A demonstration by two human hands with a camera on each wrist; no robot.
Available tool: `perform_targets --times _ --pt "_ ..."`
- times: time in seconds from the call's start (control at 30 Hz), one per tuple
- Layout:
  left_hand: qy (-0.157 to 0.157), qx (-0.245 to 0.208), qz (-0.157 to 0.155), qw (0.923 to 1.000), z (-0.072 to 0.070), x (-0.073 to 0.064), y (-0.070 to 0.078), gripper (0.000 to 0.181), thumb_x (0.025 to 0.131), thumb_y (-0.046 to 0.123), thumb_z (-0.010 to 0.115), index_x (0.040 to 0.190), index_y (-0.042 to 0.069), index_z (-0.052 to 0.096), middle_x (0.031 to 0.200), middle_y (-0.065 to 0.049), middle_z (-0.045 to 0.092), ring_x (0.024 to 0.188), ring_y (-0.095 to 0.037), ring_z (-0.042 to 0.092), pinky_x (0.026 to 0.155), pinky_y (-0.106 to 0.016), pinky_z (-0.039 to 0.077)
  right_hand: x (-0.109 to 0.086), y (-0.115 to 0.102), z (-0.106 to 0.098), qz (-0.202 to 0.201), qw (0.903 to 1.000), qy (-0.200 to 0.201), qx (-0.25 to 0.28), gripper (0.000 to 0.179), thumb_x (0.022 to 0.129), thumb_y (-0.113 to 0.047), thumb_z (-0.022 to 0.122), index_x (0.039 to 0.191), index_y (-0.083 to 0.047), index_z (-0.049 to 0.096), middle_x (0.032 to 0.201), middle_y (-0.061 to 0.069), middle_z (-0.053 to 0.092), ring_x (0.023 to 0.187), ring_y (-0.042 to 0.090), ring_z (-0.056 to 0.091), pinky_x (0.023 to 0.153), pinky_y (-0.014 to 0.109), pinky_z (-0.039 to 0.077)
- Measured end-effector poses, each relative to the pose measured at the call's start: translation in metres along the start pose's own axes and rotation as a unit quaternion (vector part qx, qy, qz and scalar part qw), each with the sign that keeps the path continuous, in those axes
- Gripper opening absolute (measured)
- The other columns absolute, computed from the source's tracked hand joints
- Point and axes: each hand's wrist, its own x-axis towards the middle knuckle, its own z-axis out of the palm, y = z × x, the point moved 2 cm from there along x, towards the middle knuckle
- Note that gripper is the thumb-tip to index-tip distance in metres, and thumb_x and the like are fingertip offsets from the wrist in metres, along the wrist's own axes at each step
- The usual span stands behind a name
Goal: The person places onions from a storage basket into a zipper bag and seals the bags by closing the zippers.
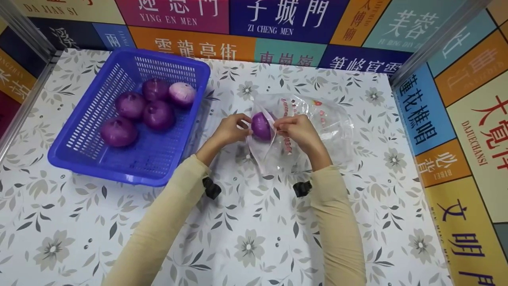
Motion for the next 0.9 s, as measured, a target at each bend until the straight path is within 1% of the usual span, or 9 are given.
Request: perform_targets --times 0.13,0.2,0.4,0.7,0.9 --pt "0.0 -0.005 -0.006 1.0 -0.004 0.0 0.003 0.028 0.08 0.013 0.069 0.108 0.008 0.064 0.092 -0.007 0.064 0.083 -0.016 0.056 0.068 -0.023 0.044 0.0 0.0 0.0 -0.002 1.0 -0.001 0.001 0.024 0.088 0.01 0.042 0.104 0.017 0.06 0.093 0.009 0.066 0.079 0.015 0.062 0.078 0.024 0.051" --pt "0.001 -0.009 -0.008 0.9999 -0.006 0.0 0.005 0.029 0.081 0.014 0.069 0.108 0.008 0.064 0.092 -0.007 0.064 0.083 -0.016 0.057 0.068 -0.023 0.044 0.0 0.0 0.0 -0.003 1.0 0.0 0.001 0.024 0.088 0.01 0.042 0.104 0.016 0.06 0.092 0.009 0.066 0.078 0.014 0.062 0.077 0.024 0.051" --pt "0.003 -0.012 -0.003 0.9999 -0.014 0.0 0.012 0.03 0.082 0.017 0.068 0.11 0.008 0.063 0.096 -0.008 0.064 0.088 -0.018 0.058 0.073 -0.025 0.047 0.0 0.0 0.0 -0.007 0.9999 0.0 -0.011 0.026 0.088 0.01 0.043 0.109 0.024 0.051 0.09 0.006 0.066 0.078 0.014 0.062 0.077 0.024 0.051" --pt "0.012 -0.019 0.011 0.9997 -0.03 -0.002 0.022 0.033 0.081 0.019 0.069 0.112 0.01 0.062 0.1 -0.008 0.064 0.094 -0.018 0.057 0.077 -0.026 0.046 -0.002 -0.001 -0.002 -0.004 1.0 -0.004 -0.005 0.025 0.089 0.01 0.042 0.108 0.021 0.054 0.093 0.007 0.065 0.082 0.016 0.062 0.08 0.025 0.051" --pt "0.0 -0.013 0.024 0.9996 -0.043 -0.004 0.031 0.034 0.082 0.021 0.068 0.114 0.01 0.061 0.104 -0.008 0.064 0.097 -0.019 0.056 0.078 -0.027 0.046 -0.003 -0.001 -0.003 -0.009 0.9999 -0.011 0.008 0.028 0.089 0.01 0.041 0.111 0.025 0.048 0.092 0.008 0.065 0.085 0.017 0.061 0.08 0.026 0.05"
